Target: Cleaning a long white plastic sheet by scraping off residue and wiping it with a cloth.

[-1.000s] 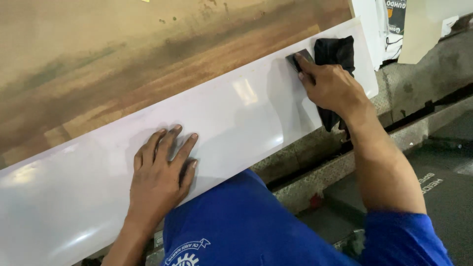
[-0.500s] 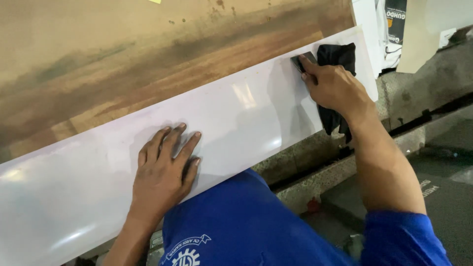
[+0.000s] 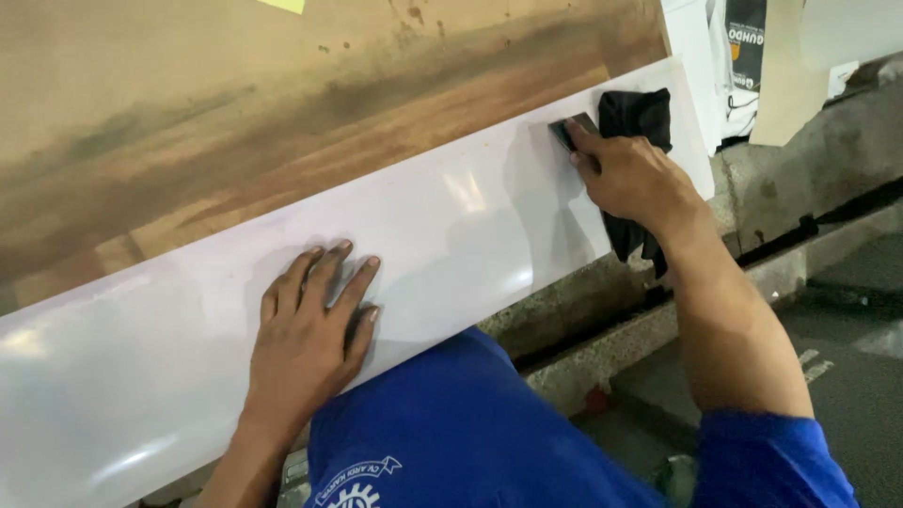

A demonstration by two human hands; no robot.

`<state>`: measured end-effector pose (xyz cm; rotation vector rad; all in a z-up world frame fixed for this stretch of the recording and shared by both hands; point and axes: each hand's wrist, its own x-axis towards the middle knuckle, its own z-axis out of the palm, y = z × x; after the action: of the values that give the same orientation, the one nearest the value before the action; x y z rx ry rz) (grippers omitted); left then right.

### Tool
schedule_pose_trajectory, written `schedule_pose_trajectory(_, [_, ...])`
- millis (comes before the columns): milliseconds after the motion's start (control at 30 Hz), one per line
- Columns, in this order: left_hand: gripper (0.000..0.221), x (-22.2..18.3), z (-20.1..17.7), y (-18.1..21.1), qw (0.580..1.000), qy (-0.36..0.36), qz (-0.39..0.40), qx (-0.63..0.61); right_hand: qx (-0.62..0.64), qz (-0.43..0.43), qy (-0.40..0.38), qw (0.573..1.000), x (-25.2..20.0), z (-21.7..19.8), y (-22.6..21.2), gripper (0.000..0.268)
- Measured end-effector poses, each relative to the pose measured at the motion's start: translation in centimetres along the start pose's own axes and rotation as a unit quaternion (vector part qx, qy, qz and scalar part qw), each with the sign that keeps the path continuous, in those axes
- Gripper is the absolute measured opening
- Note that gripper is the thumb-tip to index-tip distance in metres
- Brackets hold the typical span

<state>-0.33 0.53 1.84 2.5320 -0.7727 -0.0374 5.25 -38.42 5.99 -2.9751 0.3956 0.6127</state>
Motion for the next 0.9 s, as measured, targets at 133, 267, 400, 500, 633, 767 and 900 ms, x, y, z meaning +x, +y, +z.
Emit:
schedule_pose_trajectory(133, [0.051, 0.0, -0.7, 0.3, 1.000, -0.007, -0.005, -0.004, 0.006, -0.010, 0.000, 1.000, -0.5, 0.3, -0.4, 0.048])
schedule_pose_trajectory(267, [0.050, 0.1, -0.3, -0.1, 1.000, 0.004, -0.009, -0.001, 0.010, -0.040, 0.026, 0.999, 0.7, 0.1, -0.1, 0.046])
schedule_pose_trajectory(400, [0.051, -0.7, -0.1, 0.3, 1.000, -0.010, 0.002, -0.016, 0.003, -0.029, 0.005, 1.000, -1.4, 0.1, -1.0, 0.048])
schedule_pose_trajectory(500, [0.051, -0.1, -0.2, -0.1, 1.000, -0.005, -0.012, -0.002, 0.014, -0.045, 0.007, 0.999, -0.6, -0.7, -2.8, 0.049])
schedule_pose_trajectory(633, [0.051, -0.1, -0.3, 0.1, 1.000, -0.013, -0.018, 0.007, 0.029, -0.041, 0.007, 0.999, -1.6, -0.1, -2.5, 0.049])
schedule_pose_trajectory(767, [0.050, -0.5, -0.1, 0.1, 1.000, -0.021, -0.008, -0.002, 0.019, -0.059, 0.009, 0.998, -0.9, 0.1, -2.7, 0.049])
schedule_pose_trajectory(900, [0.050, 0.0, -0.2, -0.2, 1.000, -0.003, -0.005, -0.007, 0.007, -0.048, 0.017, 0.999, -0.4, -0.5, -3.1, 0.048])
